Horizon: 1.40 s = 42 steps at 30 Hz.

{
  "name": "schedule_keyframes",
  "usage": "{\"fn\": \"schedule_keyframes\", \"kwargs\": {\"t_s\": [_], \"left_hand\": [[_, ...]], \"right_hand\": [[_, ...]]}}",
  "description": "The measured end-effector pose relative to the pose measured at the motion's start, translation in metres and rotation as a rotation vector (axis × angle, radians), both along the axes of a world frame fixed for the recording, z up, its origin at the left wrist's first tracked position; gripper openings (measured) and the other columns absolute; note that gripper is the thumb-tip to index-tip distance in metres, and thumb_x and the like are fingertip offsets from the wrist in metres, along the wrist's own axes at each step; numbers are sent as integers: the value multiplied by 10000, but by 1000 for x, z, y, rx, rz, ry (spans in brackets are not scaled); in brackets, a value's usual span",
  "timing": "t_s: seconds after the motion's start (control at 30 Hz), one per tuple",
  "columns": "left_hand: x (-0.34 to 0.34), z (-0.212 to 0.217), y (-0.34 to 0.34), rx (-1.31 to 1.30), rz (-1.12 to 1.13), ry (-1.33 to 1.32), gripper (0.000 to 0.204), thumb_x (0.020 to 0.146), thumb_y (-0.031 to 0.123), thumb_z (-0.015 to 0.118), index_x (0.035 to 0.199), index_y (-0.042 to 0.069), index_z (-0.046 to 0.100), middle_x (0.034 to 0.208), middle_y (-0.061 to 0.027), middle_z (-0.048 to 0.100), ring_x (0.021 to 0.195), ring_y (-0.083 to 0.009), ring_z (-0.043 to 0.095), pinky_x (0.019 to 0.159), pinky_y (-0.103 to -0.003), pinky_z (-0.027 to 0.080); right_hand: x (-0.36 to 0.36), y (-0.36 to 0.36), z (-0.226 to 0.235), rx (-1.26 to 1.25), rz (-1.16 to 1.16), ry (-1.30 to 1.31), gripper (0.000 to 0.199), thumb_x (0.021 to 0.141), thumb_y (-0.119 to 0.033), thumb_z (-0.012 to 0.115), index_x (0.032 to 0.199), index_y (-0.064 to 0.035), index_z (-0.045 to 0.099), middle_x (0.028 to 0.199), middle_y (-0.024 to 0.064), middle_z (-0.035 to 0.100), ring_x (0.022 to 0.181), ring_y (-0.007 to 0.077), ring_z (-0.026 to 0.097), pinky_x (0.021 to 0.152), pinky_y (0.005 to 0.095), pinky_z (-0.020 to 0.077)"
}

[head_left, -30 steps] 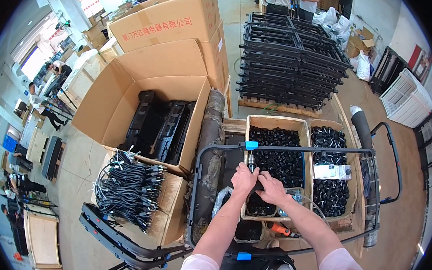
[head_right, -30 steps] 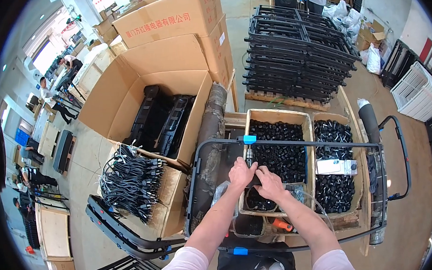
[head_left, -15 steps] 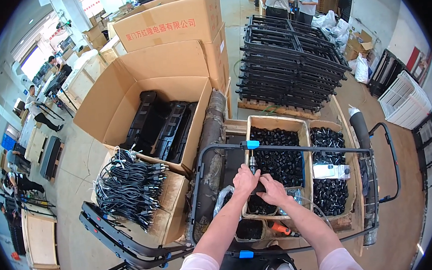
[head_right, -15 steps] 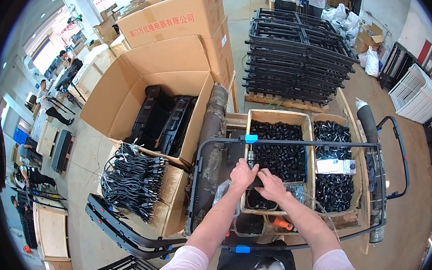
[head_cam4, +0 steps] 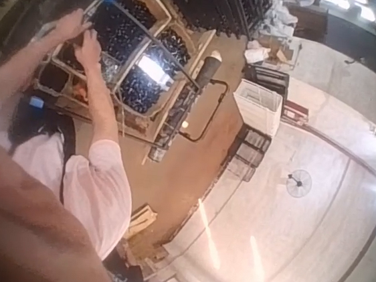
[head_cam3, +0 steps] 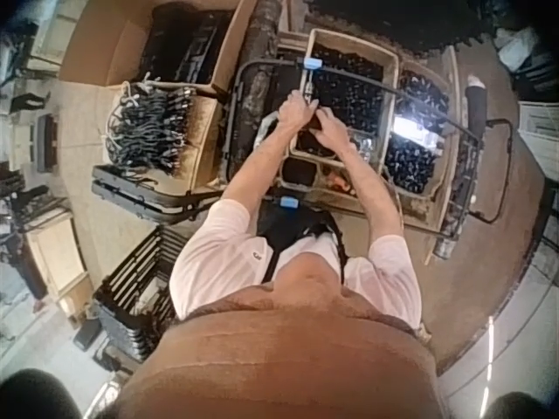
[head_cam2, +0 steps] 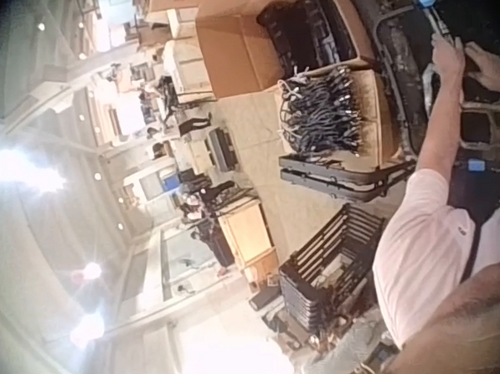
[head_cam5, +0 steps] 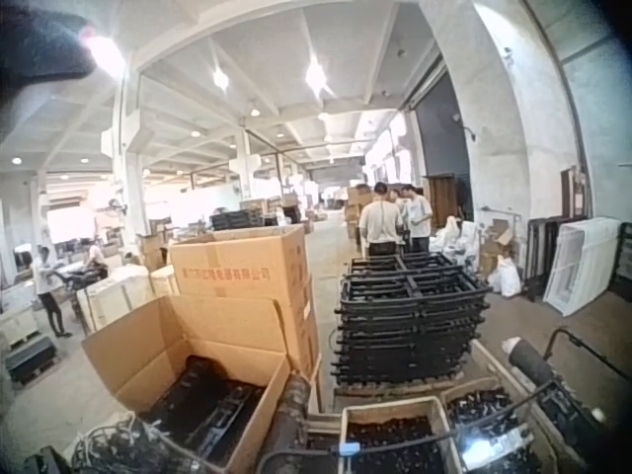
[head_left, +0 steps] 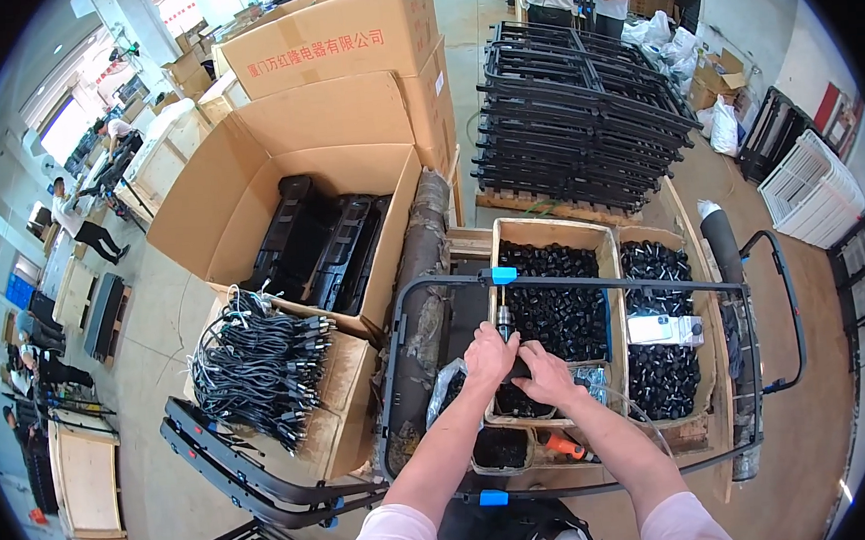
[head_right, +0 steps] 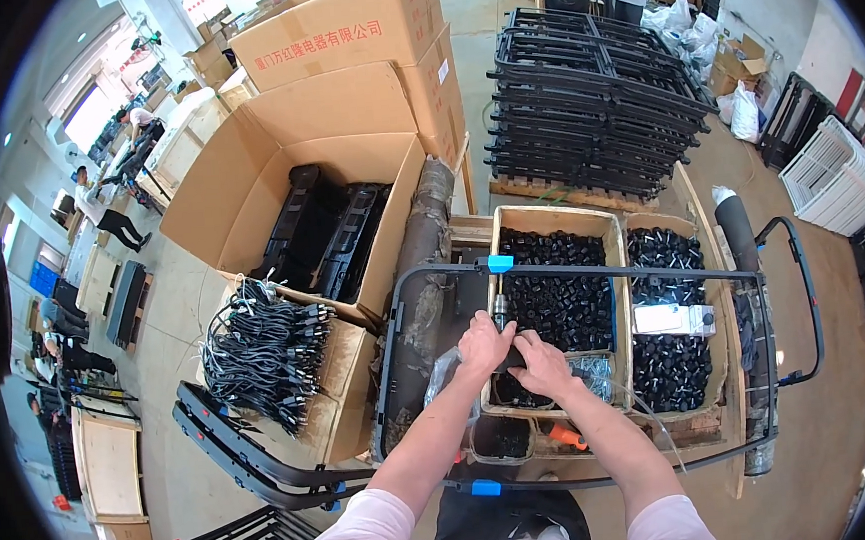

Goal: The recorder is assembling an electric leaf blower by connecting wiring and using a power screwdriver to join the housing parts.

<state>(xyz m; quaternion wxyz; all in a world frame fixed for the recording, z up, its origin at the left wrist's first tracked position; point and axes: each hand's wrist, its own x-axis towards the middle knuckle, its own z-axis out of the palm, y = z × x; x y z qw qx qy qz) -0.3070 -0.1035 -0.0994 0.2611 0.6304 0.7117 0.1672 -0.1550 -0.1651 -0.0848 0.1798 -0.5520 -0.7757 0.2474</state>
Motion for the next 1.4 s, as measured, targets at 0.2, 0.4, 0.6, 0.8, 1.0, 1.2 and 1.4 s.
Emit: {"fn": "schedule_keyframes", "kwargs": {"t_s": [0.2, 0.4, 0.6, 0.8, 1.0, 1.2, 1.4], "left_hand": [[-7, 17, -46, 20, 52, -33, 624, 921, 542, 730, 1112, -30, 573, 1130, -290, 708, 1038, -482, 716, 912, -544, 572], [-11, 51, -173, -142, 168, -619, 664, 971, 601, 689, 1148, -38, 668, 1044, -219, 744, 988, -319, 726, 899, -448, 549], [-10, 76, -344, 27, 170, -644, 452, 1002, 439, 721, 996, -4, 629, 849, -149, 698, 784, -217, 640, 748, -400, 537], [-40, 35, -464, 39, 313, -607, 451, 1020, 439, 698, 1026, -9, 657, 847, -136, 711, 796, -221, 681, 748, -403, 547], [-69, -16, -482, -109, 419, -619, 483, 1060, 473, 626, 974, -2, 645, 819, -84, 621, 789, -173, 545, 733, -382, 481], [-94, -29, -467, -115, 394, -580, 542, 1050, 527, 614, 961, -6, 652, 817, -114, 637, 782, -207, 577, 744, -405, 492], [-110, -21, -460, -145, 298, -529, 565, 1041, 556, 608, 996, -3, 675, 854, -150, 686, 822, -253, 652, 783, -420, 516]], "right_hand": [[-5, -39, 10, 15, -7, -11, 582, 803, -209, 827, 1297, -59, 558, 1214, 173, 613, 1088, 416, 672, 909, 502, 573], [2, -161, 74, 193, 43, 23, 729, 769, -168, 833, 1405, -3, 518, 1191, 201, 630, 1054, 393, 679, 878, 479, 570], [8, -307, 92, 141, 119, 40, 822, 730, -160, 853, 1455, -11, 498, 1115, 192, 628, 913, 391, 679, 790, 482, 565], [-13, -399, 46, 0, 284, 60, 832, 745, -236, 858, 1457, -10, 491, 1056, 201, 641, 880, 392, 692, 785, 494, 575], [-48, -419, -5, -104, 260, 19, 837, 772, -291, 851, 1462, -10, 471, 1092, 220, 671, 973, 416, 713, 849, 505, 591], [-77, -414, -14, -102, 185, 24, 824, 773, -317, 861, 1443, -13, 491, 1147, 234, 696, 1024, 428, 716, 874, 511, 593], [-93, -417, 2, -185, 96, 24, 840, 775, -306, 858, 1458, 2, 478, 1192, 252, 693, 1057, 447, 708, 909, 521, 585]]}}
